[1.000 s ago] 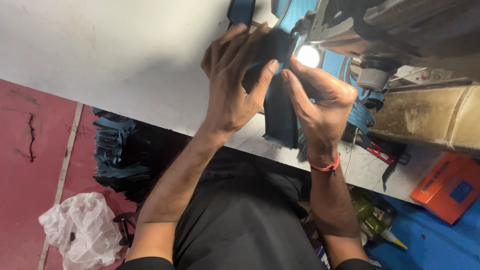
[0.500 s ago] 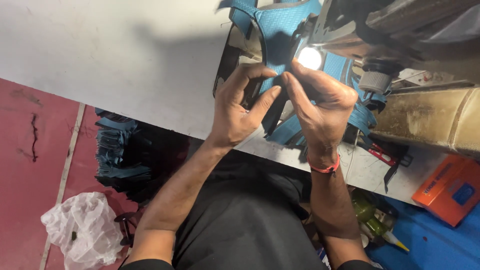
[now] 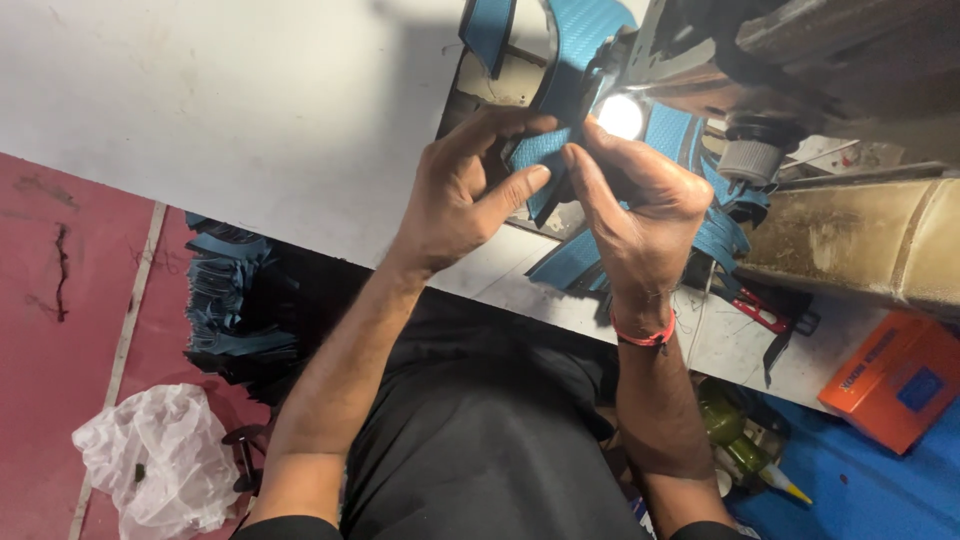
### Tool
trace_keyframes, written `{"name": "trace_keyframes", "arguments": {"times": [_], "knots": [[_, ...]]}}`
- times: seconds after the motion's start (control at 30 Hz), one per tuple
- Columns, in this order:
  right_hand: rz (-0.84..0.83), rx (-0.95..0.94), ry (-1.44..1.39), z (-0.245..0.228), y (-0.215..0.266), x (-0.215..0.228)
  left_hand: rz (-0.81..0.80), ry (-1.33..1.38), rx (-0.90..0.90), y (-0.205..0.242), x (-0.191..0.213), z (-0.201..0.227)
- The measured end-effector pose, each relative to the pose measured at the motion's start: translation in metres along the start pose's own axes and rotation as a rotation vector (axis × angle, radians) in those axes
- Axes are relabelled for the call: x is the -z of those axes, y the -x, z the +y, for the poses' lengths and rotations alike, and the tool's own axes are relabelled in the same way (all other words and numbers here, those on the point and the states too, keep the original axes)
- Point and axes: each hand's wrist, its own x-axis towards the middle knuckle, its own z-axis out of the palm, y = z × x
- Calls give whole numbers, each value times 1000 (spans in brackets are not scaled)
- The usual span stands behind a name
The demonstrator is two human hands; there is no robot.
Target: Stitch blue mesh shoe components together using an industrial sewing machine.
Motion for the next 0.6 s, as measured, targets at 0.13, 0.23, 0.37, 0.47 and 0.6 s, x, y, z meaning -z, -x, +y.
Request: {"name": "trace_keyframes", "arguments": {"times": [0.13,0.23,0.37,0.47,0.6], "knots": [[-1,-46,-64,-2,1,-1,-19,60,27,-7,3,-4],[-26,-17,-41,-1,1,2,-17,89,70,-14,0,-8],[-128,73,159,-31,5,24,4,220,79,-21,-6,-18],[-67,258,462,-20,37,65,50,176,25,-26,-10,-23],[624,282,782,56,114,172,110,30,-60,-35,-18,-24]]}}
